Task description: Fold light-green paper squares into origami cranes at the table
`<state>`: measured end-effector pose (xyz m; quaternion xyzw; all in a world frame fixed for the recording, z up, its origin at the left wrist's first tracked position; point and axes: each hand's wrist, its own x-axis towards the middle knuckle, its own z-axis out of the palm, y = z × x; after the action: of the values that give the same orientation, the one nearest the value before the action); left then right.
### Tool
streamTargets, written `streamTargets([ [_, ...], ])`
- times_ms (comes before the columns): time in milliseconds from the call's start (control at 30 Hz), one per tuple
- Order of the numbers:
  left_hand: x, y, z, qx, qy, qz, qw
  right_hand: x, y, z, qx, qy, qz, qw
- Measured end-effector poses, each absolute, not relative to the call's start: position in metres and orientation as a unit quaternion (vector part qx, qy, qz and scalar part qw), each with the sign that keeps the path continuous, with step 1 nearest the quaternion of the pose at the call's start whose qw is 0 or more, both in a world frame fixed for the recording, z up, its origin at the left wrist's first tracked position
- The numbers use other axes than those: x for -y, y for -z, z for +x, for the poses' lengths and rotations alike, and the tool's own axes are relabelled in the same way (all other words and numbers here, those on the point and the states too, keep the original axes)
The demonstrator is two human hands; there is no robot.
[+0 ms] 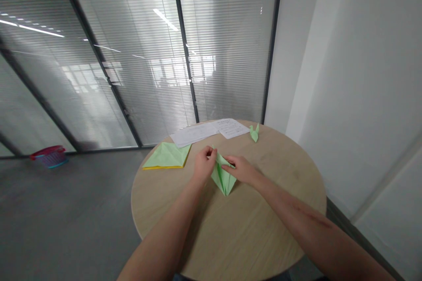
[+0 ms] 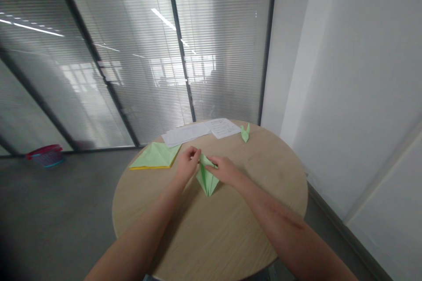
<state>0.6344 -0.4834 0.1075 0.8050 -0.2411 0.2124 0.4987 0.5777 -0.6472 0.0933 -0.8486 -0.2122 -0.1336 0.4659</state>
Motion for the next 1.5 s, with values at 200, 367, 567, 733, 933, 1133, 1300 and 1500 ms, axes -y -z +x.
streamTargets([
  [200, 0.484, -0.111, 0.632, 0.228, -0.232, 0.795, 0.511, 0.646, -0.089, 0.577, 0.219, 0.141, -0.816, 0.516],
  [367, 0.484, -0.108, 0.637, 0.200, -0.179, 0.766, 0.584, 0.646, -0.092, 0.574, 0.246, 0.144, -0.819, 0.498],
  [567, 0.486, -0.104, 0.642, 0.186, -0.095, 0.703, 0.680, 0.646, -0.094, 0.574, 0.251, 0.159, -0.831, 0.471],
  [733, 0.483, -0.102, 0.644, 0.192, -0.123, 0.723, 0.652, 0.646, -0.092, 0.575, 0.245, 0.167, -0.834, 0.465],
  [933, 0.481, -0.102, 0.642, 0.173, -0.151, 0.741, 0.632, 0.645, -0.094, 0.573, 0.242, 0.164, -0.838, 0.461],
  [1133, 0.481, -0.104, 0.642, 0.159, -0.145, 0.738, 0.640, 0.644, -0.096, 0.572, 0.248, 0.165, -0.831, 0.469],
  [1300, 0.482, -0.107, 0.641, 0.127, -0.119, 0.721, 0.670, 0.644, -0.098, 0.571, 0.243, 0.155, -0.843, 0.455],
  [1500, 0.486, -0.111, 0.638, 0.118, -0.055, 0.663, 0.737, 0.644, -0.102, 0.569, 0.264, 0.162, -0.836, 0.453],
])
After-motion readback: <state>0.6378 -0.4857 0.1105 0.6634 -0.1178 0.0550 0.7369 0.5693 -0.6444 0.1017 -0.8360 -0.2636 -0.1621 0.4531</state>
